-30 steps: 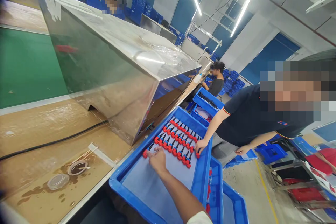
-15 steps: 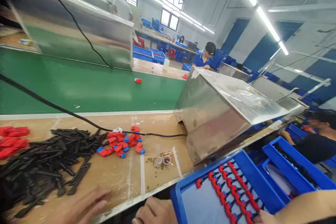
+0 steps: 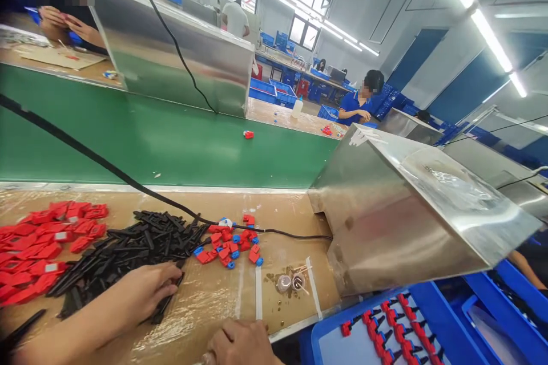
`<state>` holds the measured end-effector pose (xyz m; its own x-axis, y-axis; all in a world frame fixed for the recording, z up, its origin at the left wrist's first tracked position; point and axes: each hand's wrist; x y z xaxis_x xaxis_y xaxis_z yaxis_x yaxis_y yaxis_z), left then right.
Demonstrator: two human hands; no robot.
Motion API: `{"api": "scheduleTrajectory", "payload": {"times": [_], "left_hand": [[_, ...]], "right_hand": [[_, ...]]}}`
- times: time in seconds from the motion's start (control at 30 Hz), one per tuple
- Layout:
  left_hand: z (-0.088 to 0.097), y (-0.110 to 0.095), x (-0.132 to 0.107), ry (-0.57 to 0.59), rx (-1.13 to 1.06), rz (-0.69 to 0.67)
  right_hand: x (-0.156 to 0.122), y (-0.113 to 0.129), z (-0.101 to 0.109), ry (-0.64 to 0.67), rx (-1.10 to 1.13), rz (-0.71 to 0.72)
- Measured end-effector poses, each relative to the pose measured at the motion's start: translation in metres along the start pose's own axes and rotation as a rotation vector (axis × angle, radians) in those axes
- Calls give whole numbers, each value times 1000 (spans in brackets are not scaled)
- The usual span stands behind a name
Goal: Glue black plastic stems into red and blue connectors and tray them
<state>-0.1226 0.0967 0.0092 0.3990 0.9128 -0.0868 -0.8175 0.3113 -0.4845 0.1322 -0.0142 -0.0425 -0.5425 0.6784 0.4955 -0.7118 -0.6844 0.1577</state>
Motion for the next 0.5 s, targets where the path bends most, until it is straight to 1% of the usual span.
{"api": "scheduleTrajectory", "payload": {"times": [0.07,0.13,0.2,0.27,0.3,0.37,0.43,0.5], "left_hand": [[-6,-5,-5,27,26,40],[-9,-12,-8,22,62,82],[-9,-20,-7,9,87,108],[-7,-26,-2,-22,94,106],[-5,-27,1,-43,96,99],[-2,-26,6,-76,105,94],[0,-21,7,-74,118,115],[0,-15,3,-55,119,146]], "right_hand": [[2,2,0,-26,120,-68],[2,6,0,-52,225,-157],[4,10,1,-84,303,-279],[8,12,1,-131,346,-405],[10,13,0,-154,350,-447],[12,12,-4,-186,341,-459],[11,11,-10,-199,358,-439],[9,13,-15,-191,369,-492]]}}
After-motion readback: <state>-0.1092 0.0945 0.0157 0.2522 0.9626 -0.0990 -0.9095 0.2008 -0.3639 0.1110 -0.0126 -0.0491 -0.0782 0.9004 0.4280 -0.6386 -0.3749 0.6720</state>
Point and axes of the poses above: each hand's wrist, its own x-axis towards the middle knuckle, its own z-axis out of the back of the hand, y = z × x, and after that the axes turned 9 degrees about -y, right-handed
